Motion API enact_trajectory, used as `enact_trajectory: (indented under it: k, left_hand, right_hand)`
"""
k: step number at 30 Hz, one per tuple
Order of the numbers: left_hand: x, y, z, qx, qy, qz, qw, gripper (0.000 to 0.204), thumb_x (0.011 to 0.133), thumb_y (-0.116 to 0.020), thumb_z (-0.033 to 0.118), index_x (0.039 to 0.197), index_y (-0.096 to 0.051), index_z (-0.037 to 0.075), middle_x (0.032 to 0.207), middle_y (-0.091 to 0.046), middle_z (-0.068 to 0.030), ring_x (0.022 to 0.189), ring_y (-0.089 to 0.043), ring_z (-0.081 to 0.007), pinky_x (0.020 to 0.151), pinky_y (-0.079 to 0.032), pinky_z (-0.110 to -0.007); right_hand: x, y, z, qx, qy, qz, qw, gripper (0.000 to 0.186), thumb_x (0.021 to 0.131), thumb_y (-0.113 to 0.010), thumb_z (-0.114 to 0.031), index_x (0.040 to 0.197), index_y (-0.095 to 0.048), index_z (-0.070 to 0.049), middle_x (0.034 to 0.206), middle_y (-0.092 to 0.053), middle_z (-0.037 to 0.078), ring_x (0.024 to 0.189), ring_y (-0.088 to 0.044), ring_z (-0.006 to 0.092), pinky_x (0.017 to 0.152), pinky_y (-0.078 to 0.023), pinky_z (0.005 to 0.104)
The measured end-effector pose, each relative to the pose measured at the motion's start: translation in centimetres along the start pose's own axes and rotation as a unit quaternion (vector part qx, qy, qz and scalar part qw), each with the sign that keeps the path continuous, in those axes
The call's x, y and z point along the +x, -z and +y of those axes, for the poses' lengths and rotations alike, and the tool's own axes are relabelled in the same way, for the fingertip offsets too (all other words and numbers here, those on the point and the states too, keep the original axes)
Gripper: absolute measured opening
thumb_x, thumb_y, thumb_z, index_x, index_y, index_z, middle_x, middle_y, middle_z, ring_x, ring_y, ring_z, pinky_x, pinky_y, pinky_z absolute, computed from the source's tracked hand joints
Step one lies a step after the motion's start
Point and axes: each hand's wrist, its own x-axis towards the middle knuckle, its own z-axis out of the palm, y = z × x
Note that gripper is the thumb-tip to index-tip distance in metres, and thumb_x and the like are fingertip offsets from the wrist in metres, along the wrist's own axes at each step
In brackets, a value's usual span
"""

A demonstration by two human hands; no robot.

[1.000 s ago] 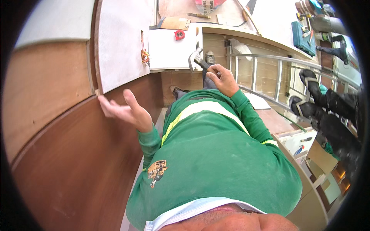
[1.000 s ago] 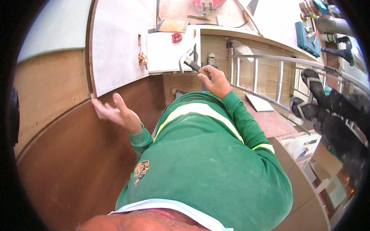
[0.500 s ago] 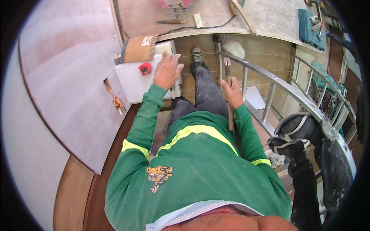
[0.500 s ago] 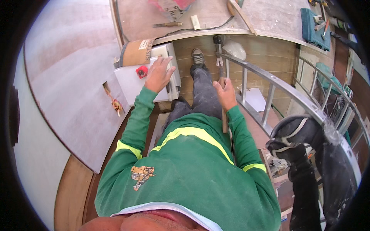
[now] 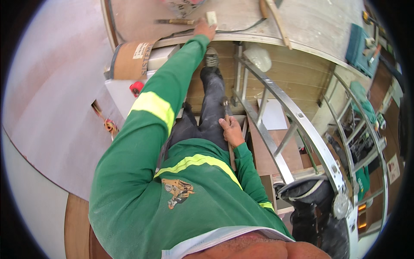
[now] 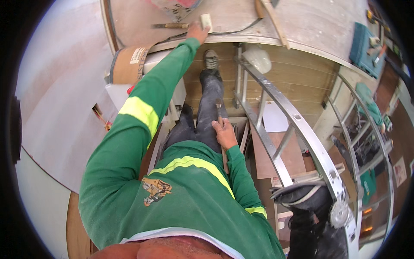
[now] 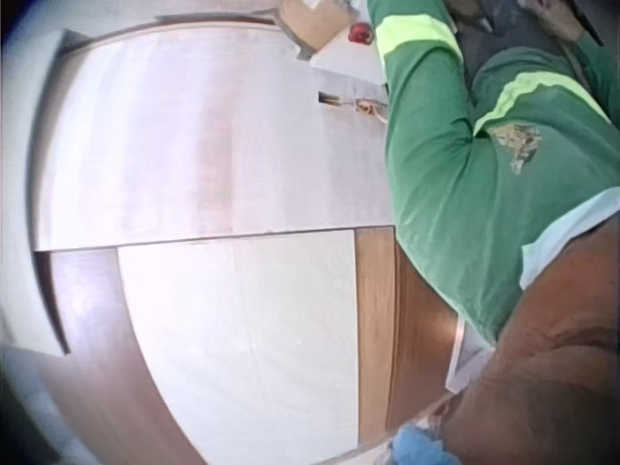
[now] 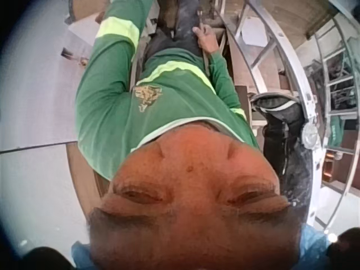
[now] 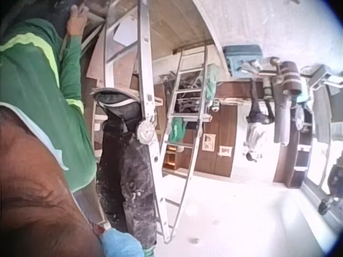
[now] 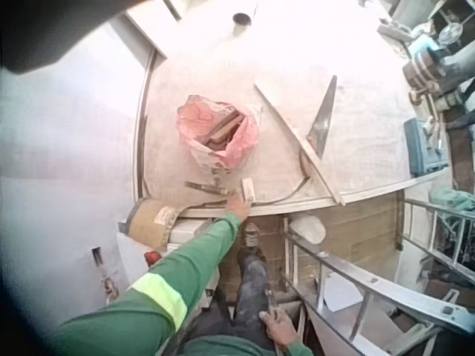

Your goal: The person installs a wooden trim piece along the top edge of a cabinet. They use a hammer to tap small wooden blocks into place to secure the trim, repeatedly adjusting the trim and tapping the blocks.

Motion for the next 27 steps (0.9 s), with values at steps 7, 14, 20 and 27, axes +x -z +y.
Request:
enact_trajectory:
  k: [7,14,20,27]
  left_hand:
    - [2.2,1.6,0.4,-0.236,0.233,0.208,0.92,0.078,0.098,-0.075,0.05,0.131,-0.038,-0.011,0.132,-0.051,-0.0342,0.128,-0.055,-0.0517,0.111,-0.042,-0.056]
    - [5.8,3.5,-3.3,0.024,0.297,-0.007,0.954,0.13,0.099,-0.048,0.081,0.165,0.002,-0.019,0.174,-0.012,-0.0406,0.162,-0.019,-0.0531,0.133,-0.021,-0.055]
    - [3.7,-3.2,0.0,0.069,0.145,0.105,0.981,0.101,0.089,-0.077,0.069,0.149,-0.045,-0.006,0.154,-0.052,-0.0286,0.144,-0.05,-0.047,0.119,-0.045,-0.054]
    - [2.5,0.7,2.1,0.005,0.06,-0.01,0.998,0.073,0.087,-0.085,0.039,0.141,-0.056,0.0,0.134,-0.067,-0.026,0.125,-0.066,-0.0442,0.107,-0.054,-0.051]
  right_hand:
    - [1.3,-0.4,0.5,-0.018,-0.011,0.001,1.0,0.042,0.101,-0.072,-0.036,0.107,-0.063,0.004,0.087,-0.064,0.011,0.084,-0.062,0.0223,0.08,-0.051,0.0391]
    - [1.7,0.1,2.0,-0.069,0.013,0.023,0.997,0.04,0.101,-0.073,-0.035,0.106,-0.063,0.004,0.088,-0.065,0.013,0.085,-0.062,0.0236,0.082,-0.051,0.0397]
    - [1.5,0.6,1.5,-0.155,0.068,0.023,0.985,0.044,0.1,-0.074,-0.038,0.111,-0.063,0.003,0.099,-0.07,0.024,0.097,-0.069,0.0393,0.09,-0.052,0.0458]
    - [0.9,1.3,1.6,-0.169,0.035,0.022,0.985,0.043,0.101,-0.074,-0.037,0.107,-0.062,0.003,0.09,-0.068,0.02,0.088,-0.068,0.0347,0.083,-0.052,0.0465]
